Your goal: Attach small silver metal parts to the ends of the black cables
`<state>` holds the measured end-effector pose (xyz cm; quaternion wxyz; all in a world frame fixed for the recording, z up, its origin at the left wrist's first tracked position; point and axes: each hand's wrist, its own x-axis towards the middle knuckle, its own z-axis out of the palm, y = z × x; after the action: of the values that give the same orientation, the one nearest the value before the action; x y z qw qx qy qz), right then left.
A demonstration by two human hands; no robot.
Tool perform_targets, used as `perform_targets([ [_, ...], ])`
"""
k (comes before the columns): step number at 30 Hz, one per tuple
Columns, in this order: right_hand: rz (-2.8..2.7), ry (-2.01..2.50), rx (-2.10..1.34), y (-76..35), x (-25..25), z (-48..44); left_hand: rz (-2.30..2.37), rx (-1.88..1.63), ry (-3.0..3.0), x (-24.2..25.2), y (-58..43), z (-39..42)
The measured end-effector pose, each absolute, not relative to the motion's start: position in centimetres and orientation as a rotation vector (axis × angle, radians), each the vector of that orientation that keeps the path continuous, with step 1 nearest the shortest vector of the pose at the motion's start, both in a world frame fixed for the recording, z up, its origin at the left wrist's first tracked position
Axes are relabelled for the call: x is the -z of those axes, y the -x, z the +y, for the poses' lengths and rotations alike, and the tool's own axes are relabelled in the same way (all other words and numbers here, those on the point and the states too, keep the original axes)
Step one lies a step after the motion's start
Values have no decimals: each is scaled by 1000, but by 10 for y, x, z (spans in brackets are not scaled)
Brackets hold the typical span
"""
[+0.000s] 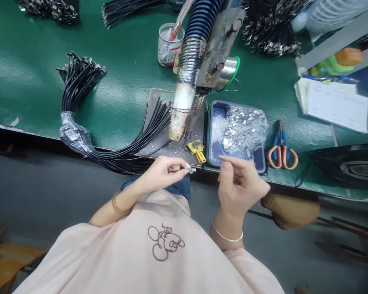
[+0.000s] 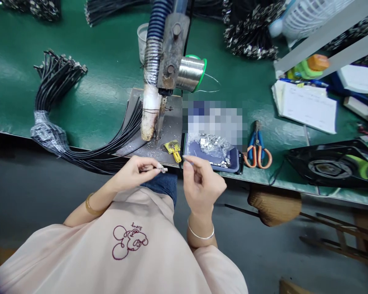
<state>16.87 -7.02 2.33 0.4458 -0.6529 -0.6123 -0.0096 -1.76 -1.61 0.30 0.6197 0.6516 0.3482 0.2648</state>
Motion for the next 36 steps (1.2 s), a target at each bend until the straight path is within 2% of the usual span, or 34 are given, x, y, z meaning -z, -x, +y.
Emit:
perform_targets([
  [4, -1865, 1893, 79, -177, -17, -47, 762, -393, -1874, 1, 20, -27],
  [7, -2008, 2092, 35, -176, -13, -35, 831, -441, -1930, 6, 24, -30],
  [12, -1907, 1854, -95, -166, -20, -37, 899, -726, -1388, 7, 40, -26],
  [19, -1857, 1600, -221, -157, -24, -47, 832, -881, -878, -12, 70, -15],
  [25, -1814, 1557, 100, -157, -26, -45, 827, -982, -818, -22, 78, -13],
  [29, -2073, 1494, 184, -155, -25, -42, 830, -1025, -841, -26, 79, -13],
  [36, -2141, 1814, 75, -170, -11, -41, 861, -958, -968, -22, 66, -12],
])
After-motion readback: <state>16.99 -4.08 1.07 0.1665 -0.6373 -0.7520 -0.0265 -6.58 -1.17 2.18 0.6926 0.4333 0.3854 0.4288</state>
